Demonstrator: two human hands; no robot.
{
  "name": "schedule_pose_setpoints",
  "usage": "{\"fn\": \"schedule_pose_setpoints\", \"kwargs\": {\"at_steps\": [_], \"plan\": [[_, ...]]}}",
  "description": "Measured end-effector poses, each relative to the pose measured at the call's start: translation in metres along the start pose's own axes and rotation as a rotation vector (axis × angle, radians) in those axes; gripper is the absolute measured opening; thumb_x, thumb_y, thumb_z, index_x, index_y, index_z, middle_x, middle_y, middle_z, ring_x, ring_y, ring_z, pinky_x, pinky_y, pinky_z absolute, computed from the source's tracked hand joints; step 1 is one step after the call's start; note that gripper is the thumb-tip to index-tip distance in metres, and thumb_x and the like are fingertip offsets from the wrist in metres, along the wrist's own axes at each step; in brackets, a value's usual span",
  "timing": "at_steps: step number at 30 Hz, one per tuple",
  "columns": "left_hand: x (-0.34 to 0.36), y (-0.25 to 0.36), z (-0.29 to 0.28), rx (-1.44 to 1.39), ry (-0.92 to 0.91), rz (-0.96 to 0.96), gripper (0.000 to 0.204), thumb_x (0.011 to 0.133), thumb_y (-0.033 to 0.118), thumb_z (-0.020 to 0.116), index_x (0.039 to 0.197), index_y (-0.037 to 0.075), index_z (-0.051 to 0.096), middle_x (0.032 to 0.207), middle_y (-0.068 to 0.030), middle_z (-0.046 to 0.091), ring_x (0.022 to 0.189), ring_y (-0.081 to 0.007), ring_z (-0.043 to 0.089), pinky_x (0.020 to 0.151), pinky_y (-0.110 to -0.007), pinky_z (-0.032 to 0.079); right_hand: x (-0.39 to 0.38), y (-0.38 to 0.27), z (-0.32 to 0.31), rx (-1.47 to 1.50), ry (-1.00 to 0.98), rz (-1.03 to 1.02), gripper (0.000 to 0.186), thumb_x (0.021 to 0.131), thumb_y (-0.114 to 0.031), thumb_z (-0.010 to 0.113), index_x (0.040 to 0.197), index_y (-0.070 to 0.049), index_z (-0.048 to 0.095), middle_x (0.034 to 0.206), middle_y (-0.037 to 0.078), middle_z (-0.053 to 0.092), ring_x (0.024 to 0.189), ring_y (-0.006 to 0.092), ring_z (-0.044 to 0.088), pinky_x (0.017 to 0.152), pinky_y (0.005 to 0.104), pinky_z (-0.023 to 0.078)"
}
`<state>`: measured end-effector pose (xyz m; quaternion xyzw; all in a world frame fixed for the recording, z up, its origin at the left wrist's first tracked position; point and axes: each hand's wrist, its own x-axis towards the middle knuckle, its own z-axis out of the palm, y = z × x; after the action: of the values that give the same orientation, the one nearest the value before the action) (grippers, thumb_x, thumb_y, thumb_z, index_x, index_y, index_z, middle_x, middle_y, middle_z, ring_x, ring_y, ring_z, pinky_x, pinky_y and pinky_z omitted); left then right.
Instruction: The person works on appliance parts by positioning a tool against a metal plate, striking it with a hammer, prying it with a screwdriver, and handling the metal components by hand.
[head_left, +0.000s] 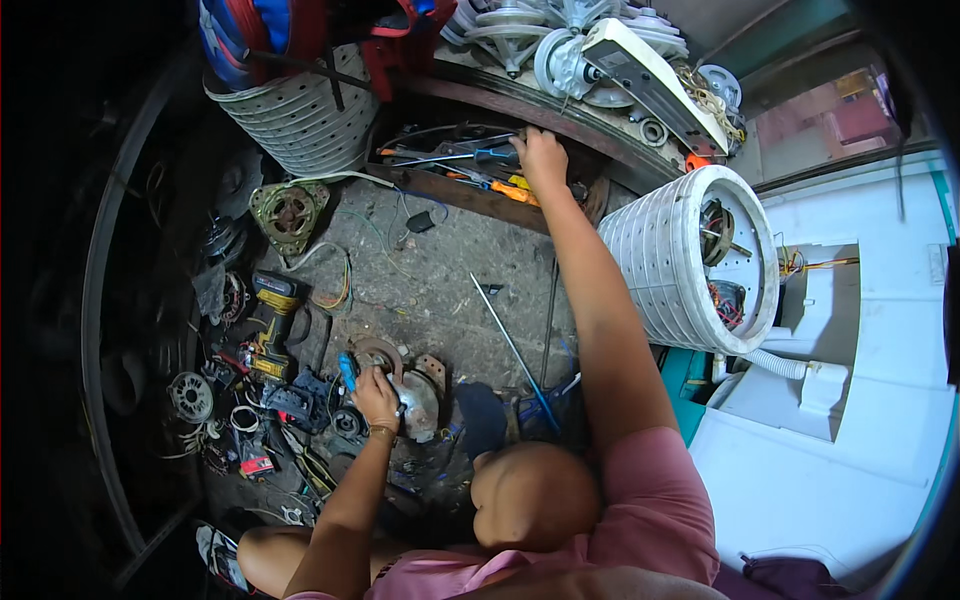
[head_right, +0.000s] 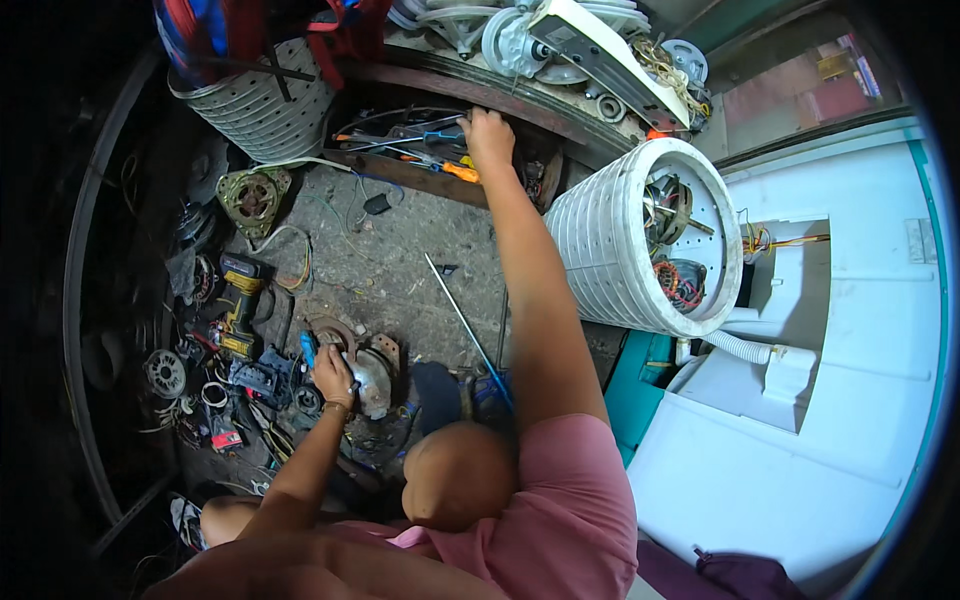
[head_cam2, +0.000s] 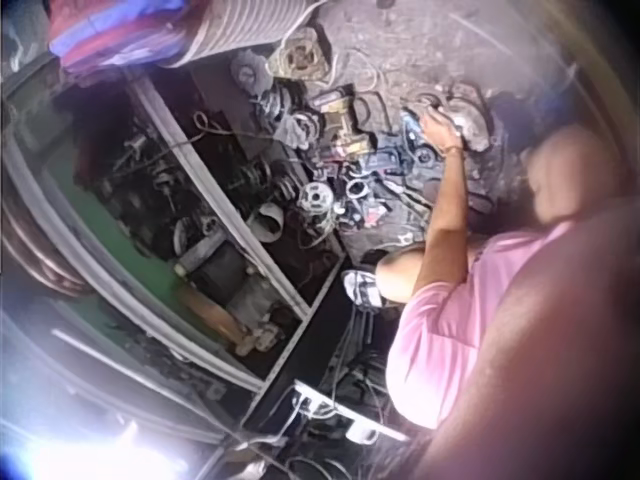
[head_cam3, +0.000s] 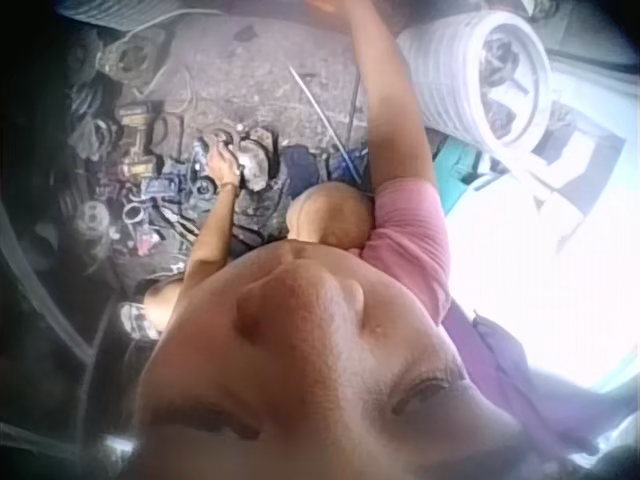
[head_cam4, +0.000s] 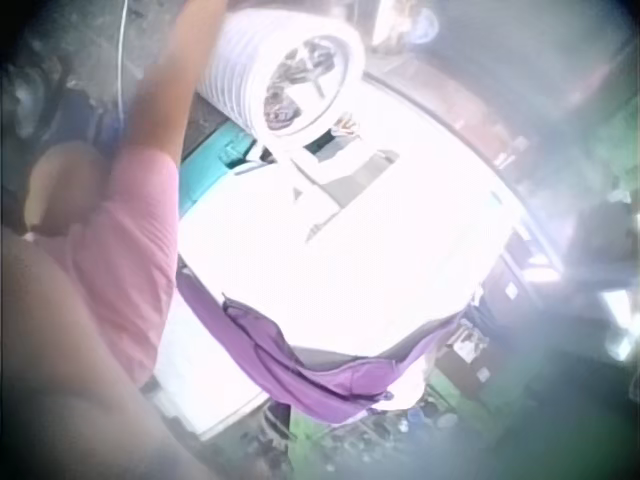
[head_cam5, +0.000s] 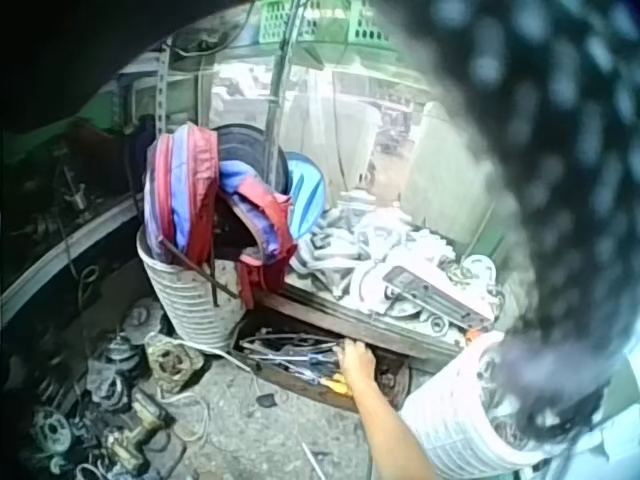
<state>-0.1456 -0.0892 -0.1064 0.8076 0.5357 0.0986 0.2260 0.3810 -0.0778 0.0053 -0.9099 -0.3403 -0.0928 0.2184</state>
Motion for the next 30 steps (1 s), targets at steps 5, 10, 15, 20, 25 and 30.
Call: {"fn": "schedule_pose_setpoints", "kwargs": {"at_steps": [5, 10, 15, 20, 25, 30], "plan": [[-0.011, 0.003, -0.002, 0.089, -0.031, 0.066, 0.025, 0.100, 0.026, 0.050, 0.098, 0.006, 0.065, 0.108, -0.0114, 0.063, 0.107, -0.0340, 0.055, 0.086, -0.050, 0.039, -0.022, -0.006, 0.014, 0.443, 0.479, 0.133, 0.045, 0.087, -0.021, 0.072, 0.119, 0.003, 0.052, 0.117, 0.028, 0.055, 0.112, 0.0453, 0.055, 0.094, 0.0477, 0.046], [-0.017, 0.011, -0.011, 0.140, -0.005, 0.110, 0.024, 0.100, 0.024, 0.049, 0.100, 0.006, 0.065, 0.109, -0.0119, 0.061, 0.109, -0.0365, 0.053, 0.091, -0.050, 0.038, -0.081, -0.012, 0.003, 0.430, 0.294, 0.011, 0.043, 0.085, -0.016, 0.071, 0.121, 0.001, 0.053, 0.127, 0.020, 0.049, 0.116, 0.0406, 0.049, 0.101, 0.0468, 0.039], [-0.013, 0.012, -0.008, 0.118, -0.007, 0.105, 0.024, 0.100, 0.024, 0.048, 0.098, 0.006, 0.064, 0.108, -0.0121, 0.060, 0.110, -0.0357, 0.052, 0.090, -0.049, 0.038, -0.117, -0.014, -0.008, 0.058, -0.008, 0.097, 0.037, 0.083, -0.027, 0.074, 0.112, -0.007, 0.064, 0.127, 0.016, 0.051, 0.118, 0.0363, 0.047, 0.102, 0.0577, 0.035], [-0.013, 0.010, 0.001, 0.114, -0.003, 0.115, 0.027, 0.100, 0.026, 0.047, 0.100, 0.004, 0.063, 0.108, -0.0128, 0.061, 0.109, -0.0370, 0.052, 0.087, -0.052, 0.038, -0.117, -0.040, 0.009, -0.081, 0.007, -0.047, 0.039, 0.083, -0.034, 0.074, 0.117, -0.015, 0.070, 0.127, 0.012, 0.051, 0.125, 0.0364, 0.044, 0.103, 0.0833, 0.015], [-0.014, 0.004, 0.002, 0.118, -0.002, 0.094, 0.029, 0.101, 0.027, 0.046, 0.102, 0.004, 0.063, 0.107, -0.0132, 0.061, 0.109, -0.0373, 0.052, 0.086, -0.053, 0.039, -0.123, -0.039, 0.009, -0.012, 0.032, -0.050, 0.044, 0.083, -0.033, 0.074, 0.122, -0.014, 0.066, 0.136, 0.015, 0.048, 0.129, 0.0381, 0.041, 0.107, 0.0812, 0.013], [-0.013, 0.015, 0.001, 0.046, -0.013, 0.102, 0.028, 0.102, 0.027, 0.046, 0.101, 0.005, 0.063, 0.106, -0.0133, 0.062, 0.108, -0.0373, 0.053, 0.084, -0.055, 0.039, -0.114, 0.028, -0.009, 0.001, -0.032, 0.377, 0.052, 0.093, -0.043, 0.061, 0.123, 0.000, 0.060, 0.127, 0.019, 0.059, 0.122, 0.0361, 0.057, 0.107, 0.0739, 0.021]]}}
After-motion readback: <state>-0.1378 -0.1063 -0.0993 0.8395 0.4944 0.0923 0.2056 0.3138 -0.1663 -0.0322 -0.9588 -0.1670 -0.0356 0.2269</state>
